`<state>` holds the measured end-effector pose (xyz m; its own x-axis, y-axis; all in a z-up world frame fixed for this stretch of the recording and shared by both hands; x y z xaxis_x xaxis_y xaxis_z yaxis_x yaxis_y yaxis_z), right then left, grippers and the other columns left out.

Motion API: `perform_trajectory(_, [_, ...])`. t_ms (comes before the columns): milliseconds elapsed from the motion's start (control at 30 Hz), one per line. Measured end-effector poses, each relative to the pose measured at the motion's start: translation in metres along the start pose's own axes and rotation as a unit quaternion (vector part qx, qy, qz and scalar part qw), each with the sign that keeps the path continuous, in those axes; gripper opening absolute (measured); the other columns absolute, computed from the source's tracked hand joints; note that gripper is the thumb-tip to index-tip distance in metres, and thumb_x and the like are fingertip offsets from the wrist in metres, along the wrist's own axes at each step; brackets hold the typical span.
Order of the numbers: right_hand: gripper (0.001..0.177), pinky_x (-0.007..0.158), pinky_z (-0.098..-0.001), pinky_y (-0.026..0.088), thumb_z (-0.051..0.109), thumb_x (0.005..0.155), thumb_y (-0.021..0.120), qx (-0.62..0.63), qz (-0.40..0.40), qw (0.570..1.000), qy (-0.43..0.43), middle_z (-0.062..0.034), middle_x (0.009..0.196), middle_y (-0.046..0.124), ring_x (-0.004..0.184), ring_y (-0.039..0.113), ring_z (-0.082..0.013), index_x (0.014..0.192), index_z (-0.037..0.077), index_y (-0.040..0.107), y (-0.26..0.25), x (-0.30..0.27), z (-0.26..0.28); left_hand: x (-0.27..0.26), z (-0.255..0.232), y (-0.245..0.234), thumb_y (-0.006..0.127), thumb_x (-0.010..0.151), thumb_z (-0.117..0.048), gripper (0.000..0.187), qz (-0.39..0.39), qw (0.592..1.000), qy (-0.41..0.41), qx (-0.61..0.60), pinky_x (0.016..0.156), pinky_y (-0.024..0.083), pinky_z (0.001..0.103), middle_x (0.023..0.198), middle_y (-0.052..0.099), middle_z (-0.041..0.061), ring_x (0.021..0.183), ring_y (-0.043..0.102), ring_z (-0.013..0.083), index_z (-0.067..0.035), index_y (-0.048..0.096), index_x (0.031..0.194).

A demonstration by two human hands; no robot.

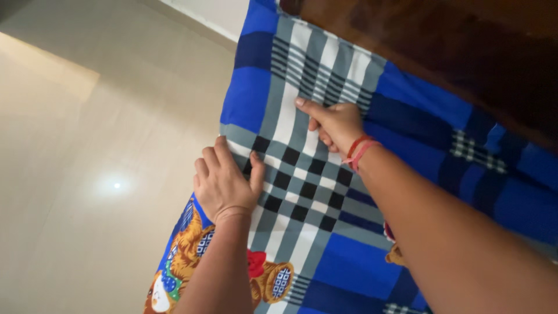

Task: The person folds a blue plaid bed sheet with teddy bear graphics on a bed. They smooth the fabric, fold the edges inward, and tuck the corners under the mattress to secure the sheet.

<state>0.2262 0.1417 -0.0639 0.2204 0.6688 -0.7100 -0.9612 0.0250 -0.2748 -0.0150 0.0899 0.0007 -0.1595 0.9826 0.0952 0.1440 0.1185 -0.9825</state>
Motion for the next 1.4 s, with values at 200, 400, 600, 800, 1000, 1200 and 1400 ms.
perform_trajectory(200, [0.055,0.033,-0.0246,0.025,0.055,0.072,0.084,0.006,0.012,1.000,0.014,-0.0010,0.042,0.044,0.032,0.035,-0.0096,0.058,0.008,0.059,-0.002,0.002,-0.003,0.002,-0.005,0.000,0.061,0.087,-0.053,0.065,0.005,1.000,0.003,0.021,0.081,0.048,0.044,0.108,0.060,0.011,0.099,0.059,0.0323,-0.006,0.058,0.132])
perform_trajectory(400, [0.055,0.034,-0.0235,0.027,0.055,0.073,0.084,0.003,0.006,1.000,-0.024,-0.0003,0.044,0.046,0.034,0.039,-0.0077,0.058,0.007,0.062,-0.003,0.005,0.000,-0.005,-0.003,0.000,0.060,0.089,-0.052,0.065,-0.001,1.000,0.011,0.020,0.084,0.048,0.043,0.110,0.060,0.011,0.102,0.059,0.0319,-0.005,0.056,0.133])
perform_trajectory(600, [0.053,0.033,-0.0239,0.023,0.053,0.072,0.085,0.002,0.004,1.000,0.003,-0.0002,0.043,0.043,0.033,0.033,-0.0080,0.060,0.006,0.061,0.001,0.003,-0.003,-0.007,-0.013,-0.009,0.059,0.090,-0.046,0.078,-0.051,0.996,0.068,0.009,0.096,0.048,0.045,0.139,0.056,0.016,0.125,0.057,0.0348,-0.009,0.041,0.155])
perform_trajectory(800, [0.052,0.032,-0.0224,0.024,0.050,0.072,0.086,0.005,-0.001,1.000,0.002,0.0009,0.043,0.043,0.033,0.035,-0.0066,0.062,0.006,0.061,0.001,0.001,-0.002,-0.004,-0.016,-0.002,0.059,0.092,-0.040,0.076,0.001,0.996,0.087,-0.023,0.104,0.046,0.048,0.154,0.048,0.020,0.132,0.053,0.0395,-0.019,0.035,0.161])
perform_trajectory(1000, [0.051,0.032,-0.0222,0.024,0.051,0.076,0.084,0.010,0.014,1.000,-0.005,0.0026,0.045,0.044,0.034,0.036,-0.0053,0.063,0.007,0.062,0.003,0.003,-0.001,-0.008,-0.014,-0.003,0.058,0.093,-0.041,0.076,-0.022,0.995,0.095,-0.017,0.105,0.048,0.048,0.153,0.049,0.019,0.132,0.055,0.0387,-0.018,0.035,0.161])
perform_trajectory(1200, [0.054,0.031,-0.0232,0.026,0.051,0.074,0.085,0.002,-0.007,1.000,-0.015,-0.0002,0.042,0.044,0.031,0.036,-0.0073,0.063,0.003,0.063,0.001,0.005,-0.001,-0.008,-0.015,0.000,0.057,0.093,-0.039,0.075,-0.009,0.995,0.093,-0.021,0.103,0.048,0.046,0.154,0.049,0.019,0.131,0.056,0.0372,-0.018,0.035,0.162])
perform_trajectory(1400, [0.056,0.031,-0.0234,0.028,0.053,0.076,0.084,-0.009,-0.033,0.998,-0.045,-0.0013,0.043,0.047,0.031,0.037,-0.0080,0.065,0.002,0.065,-0.001,-0.005,0.003,-0.006,-0.015,-0.001,0.056,0.094,-0.039,0.074,-0.010,0.995,0.094,-0.027,0.103,0.048,0.047,0.155,0.049,0.019,0.130,0.056,0.0367,-0.017,0.034,0.161])
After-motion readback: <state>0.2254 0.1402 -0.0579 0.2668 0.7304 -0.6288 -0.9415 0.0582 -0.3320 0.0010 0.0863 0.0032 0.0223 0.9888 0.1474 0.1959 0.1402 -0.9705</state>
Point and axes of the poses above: each hand's wrist, its own x-axis towards the middle knuckle, its own y-axis out of the palm, z = x × y, the point moved 10 cm from there along x, towards the middle knuckle
